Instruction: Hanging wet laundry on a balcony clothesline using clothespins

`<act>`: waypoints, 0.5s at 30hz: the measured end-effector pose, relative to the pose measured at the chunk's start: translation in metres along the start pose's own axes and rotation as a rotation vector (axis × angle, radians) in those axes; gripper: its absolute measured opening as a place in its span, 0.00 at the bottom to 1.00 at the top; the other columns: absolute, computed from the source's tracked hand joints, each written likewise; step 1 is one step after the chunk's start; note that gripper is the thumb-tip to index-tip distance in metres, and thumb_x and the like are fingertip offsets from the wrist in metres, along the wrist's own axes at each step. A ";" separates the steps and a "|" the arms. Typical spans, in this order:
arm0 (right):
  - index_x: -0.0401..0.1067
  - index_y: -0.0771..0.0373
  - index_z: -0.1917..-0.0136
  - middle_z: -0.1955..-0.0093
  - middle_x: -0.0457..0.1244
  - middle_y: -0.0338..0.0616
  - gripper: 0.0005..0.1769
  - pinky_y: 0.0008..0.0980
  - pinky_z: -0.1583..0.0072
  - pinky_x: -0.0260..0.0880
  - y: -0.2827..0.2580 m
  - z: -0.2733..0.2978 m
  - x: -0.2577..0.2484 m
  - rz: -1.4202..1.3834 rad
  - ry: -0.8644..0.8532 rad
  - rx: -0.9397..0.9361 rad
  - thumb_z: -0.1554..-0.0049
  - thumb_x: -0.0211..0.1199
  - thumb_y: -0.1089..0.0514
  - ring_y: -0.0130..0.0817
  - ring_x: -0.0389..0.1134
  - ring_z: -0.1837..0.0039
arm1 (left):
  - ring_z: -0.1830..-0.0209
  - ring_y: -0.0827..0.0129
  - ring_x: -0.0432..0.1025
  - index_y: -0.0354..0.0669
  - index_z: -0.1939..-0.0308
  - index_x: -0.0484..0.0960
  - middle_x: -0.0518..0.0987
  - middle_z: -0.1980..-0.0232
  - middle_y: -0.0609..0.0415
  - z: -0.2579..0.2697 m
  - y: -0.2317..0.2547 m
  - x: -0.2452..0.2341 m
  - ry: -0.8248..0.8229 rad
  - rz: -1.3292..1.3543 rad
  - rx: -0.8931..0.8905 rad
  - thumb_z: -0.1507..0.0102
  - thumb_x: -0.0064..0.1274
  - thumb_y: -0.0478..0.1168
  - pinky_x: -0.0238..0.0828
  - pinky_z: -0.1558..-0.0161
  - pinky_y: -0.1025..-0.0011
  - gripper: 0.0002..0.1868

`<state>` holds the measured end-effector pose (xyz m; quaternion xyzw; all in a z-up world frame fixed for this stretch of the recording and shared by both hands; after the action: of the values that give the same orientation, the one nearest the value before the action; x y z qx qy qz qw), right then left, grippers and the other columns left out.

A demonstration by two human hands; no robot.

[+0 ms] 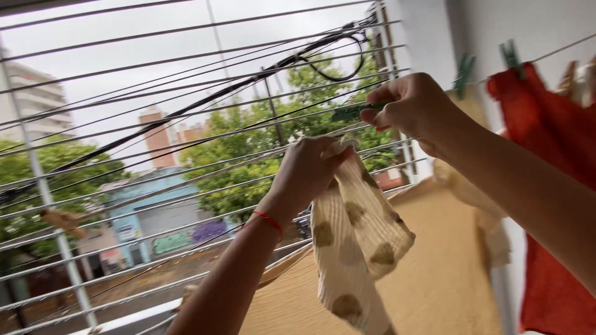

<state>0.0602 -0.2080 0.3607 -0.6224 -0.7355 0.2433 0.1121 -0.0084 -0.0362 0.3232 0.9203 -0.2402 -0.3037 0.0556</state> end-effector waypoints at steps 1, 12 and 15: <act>0.73 0.77 0.43 0.62 0.64 0.54 0.22 0.35 0.62 0.76 0.001 0.002 -0.013 0.020 0.014 0.001 0.52 0.66 0.71 0.36 0.70 0.61 | 0.55 0.31 0.77 0.52 0.52 0.86 0.84 0.58 0.39 -0.008 0.011 0.004 -0.006 0.018 0.016 0.37 0.55 0.51 0.75 0.56 0.40 0.14; 0.79 0.63 0.49 0.56 0.70 0.48 0.08 0.35 0.49 0.80 0.062 -0.017 -0.137 -0.090 0.379 0.081 0.38 0.63 0.58 0.35 0.77 0.53 | 0.62 0.58 0.78 0.63 0.65 0.85 0.80 0.70 0.61 -0.093 0.066 0.045 0.358 -0.280 0.377 0.40 0.62 0.41 0.78 0.58 0.60 0.04; 0.77 0.56 0.50 0.53 0.70 0.40 0.07 0.24 0.45 0.73 0.030 0.000 -0.133 -0.054 0.400 0.054 0.41 0.61 0.63 0.26 0.71 0.52 | 0.59 0.54 0.78 0.67 0.63 0.87 0.83 0.67 0.59 -0.130 0.043 0.083 0.349 -0.174 0.325 0.40 0.61 0.46 0.79 0.55 0.56 0.04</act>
<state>0.1124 -0.3335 0.3643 -0.6350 -0.7083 0.1315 0.2790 0.1085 -0.1197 0.3948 0.9729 -0.1925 -0.1010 -0.0789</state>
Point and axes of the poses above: each hand's wrist, its own z-axis away from the middle knuckle, its own x-axis out of the palm, y = z × x, the point moved 10 cm from there along -z, towards the middle knuckle
